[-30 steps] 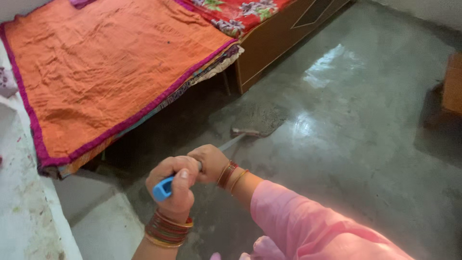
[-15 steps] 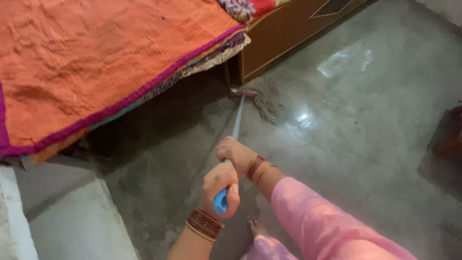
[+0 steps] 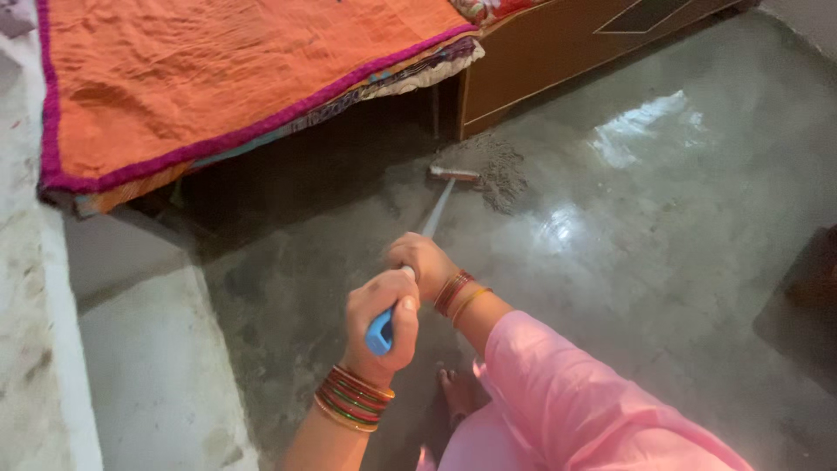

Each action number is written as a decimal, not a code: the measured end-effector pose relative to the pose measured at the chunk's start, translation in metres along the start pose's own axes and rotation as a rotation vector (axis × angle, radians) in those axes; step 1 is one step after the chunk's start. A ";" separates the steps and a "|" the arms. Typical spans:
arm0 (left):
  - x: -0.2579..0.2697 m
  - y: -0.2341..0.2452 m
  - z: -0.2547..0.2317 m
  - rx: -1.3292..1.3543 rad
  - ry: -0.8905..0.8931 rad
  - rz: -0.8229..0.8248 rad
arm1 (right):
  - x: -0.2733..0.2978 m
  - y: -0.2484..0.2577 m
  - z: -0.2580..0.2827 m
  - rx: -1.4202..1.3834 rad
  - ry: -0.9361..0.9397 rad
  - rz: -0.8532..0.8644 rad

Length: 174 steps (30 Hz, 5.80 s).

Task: The person mops a concrete floor in a bedroom using a string mop. They move the mop back and forth across the floor, cleaning around a bed and a small wooden bench.

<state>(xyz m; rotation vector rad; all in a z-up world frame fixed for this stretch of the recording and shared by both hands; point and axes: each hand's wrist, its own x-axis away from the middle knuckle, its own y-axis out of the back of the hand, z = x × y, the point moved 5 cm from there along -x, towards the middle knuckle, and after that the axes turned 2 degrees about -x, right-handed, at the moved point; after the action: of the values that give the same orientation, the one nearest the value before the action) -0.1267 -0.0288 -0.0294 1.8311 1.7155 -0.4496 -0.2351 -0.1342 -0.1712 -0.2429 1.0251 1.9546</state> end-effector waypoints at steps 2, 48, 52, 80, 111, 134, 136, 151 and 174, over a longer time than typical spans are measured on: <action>0.029 0.023 -0.030 -0.001 -0.006 -0.062 | 0.002 -0.028 0.034 0.064 0.001 0.015; -0.142 0.016 0.386 -0.166 -0.141 0.209 | -0.184 -0.056 -0.371 0.055 0.001 0.260; -0.161 0.009 0.412 -0.159 -0.061 0.185 | -0.197 -0.047 -0.408 -0.003 -0.008 0.282; 0.102 0.162 -0.106 -0.431 0.190 -0.271 | -0.082 -0.173 0.162 -0.254 -0.080 0.521; 0.011 0.287 0.216 -0.417 -0.028 -0.460 | -0.285 -0.317 -0.116 -0.295 0.029 0.477; 0.003 0.270 0.284 -0.511 0.059 -0.407 | -0.316 -0.339 -0.183 -0.450 0.407 0.514; 0.016 0.246 0.246 -0.521 0.146 -0.417 | -0.289 -0.324 -0.149 -0.462 0.466 0.510; 0.062 0.130 0.006 -0.625 0.112 -0.431 | -0.140 -0.200 0.043 -0.357 0.061 0.823; -0.115 0.239 0.152 -0.616 -0.169 -0.445 | -0.316 -0.267 -0.165 -0.289 0.039 0.711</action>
<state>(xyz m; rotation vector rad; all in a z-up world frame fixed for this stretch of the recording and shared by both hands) 0.1169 -0.2135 -0.0329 0.9574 1.8704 -0.2009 0.1234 -0.3820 -0.2627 -0.0735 0.9217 2.7558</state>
